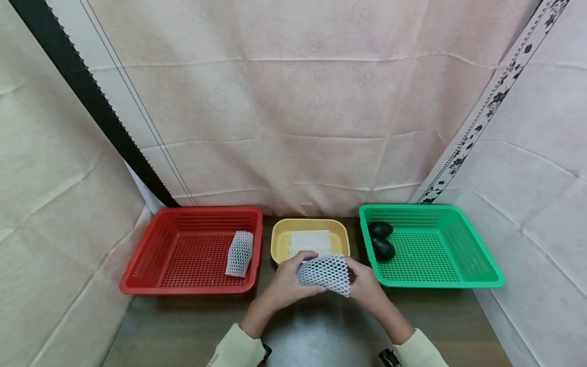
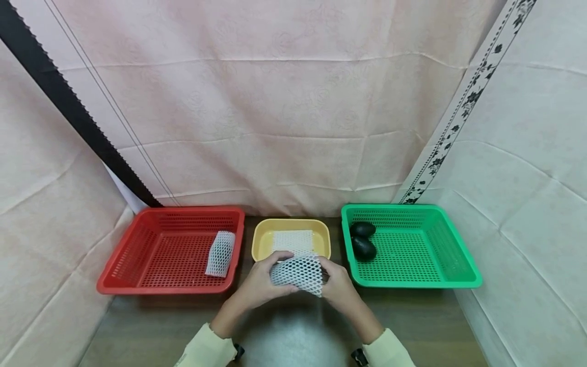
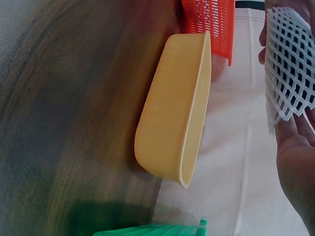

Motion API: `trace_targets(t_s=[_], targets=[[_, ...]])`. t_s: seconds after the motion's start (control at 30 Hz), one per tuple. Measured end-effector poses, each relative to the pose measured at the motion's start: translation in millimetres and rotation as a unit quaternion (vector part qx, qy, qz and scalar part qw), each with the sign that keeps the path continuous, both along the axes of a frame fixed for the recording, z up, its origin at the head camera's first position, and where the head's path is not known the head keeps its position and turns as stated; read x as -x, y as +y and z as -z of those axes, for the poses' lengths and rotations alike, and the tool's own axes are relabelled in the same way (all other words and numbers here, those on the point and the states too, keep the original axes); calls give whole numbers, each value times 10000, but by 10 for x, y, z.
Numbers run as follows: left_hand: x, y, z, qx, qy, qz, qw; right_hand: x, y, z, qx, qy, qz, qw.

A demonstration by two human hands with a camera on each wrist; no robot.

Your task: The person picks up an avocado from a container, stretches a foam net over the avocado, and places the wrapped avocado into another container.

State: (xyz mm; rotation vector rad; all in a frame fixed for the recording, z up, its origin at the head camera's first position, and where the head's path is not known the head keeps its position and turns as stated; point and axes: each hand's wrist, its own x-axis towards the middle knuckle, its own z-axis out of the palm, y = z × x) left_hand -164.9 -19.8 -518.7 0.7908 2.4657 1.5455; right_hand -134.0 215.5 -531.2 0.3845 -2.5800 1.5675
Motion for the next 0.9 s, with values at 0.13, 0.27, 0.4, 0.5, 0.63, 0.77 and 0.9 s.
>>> trace_targets(t_s=[0.13, 0.27, 0.4, 0.5, 0.63, 0.77, 0.9], targets=[[10, -27, -19, 633, 77, 172, 9978, 6, -27, -9, -38, -122, -140, 9998], [12, -33, -55, 1660, 383, 228, 9851, 24, -60, 0, -145, -130, -333, 9993], [1, -44, -101, 2235, 464, 180, 9734, 41, -95, -17, -259, -146, -408, 9987], [-10, -67, -107, 2144, 407, 131, 9758, 51, -117, -55, -309, -73, -397, 9987], [1, -137, -74, 1940, 478, -52, 9798, 70, -143, -102, -331, 229, -384, 9985], [32, -233, -59, 1852, 518, -350, 9807, 94, -135, -98, -275, 609, -367, 9971], [71, -357, -77, 1754, 592, -781, 9796, 89, -152, -56, -363, 1079, -238, 9932]])
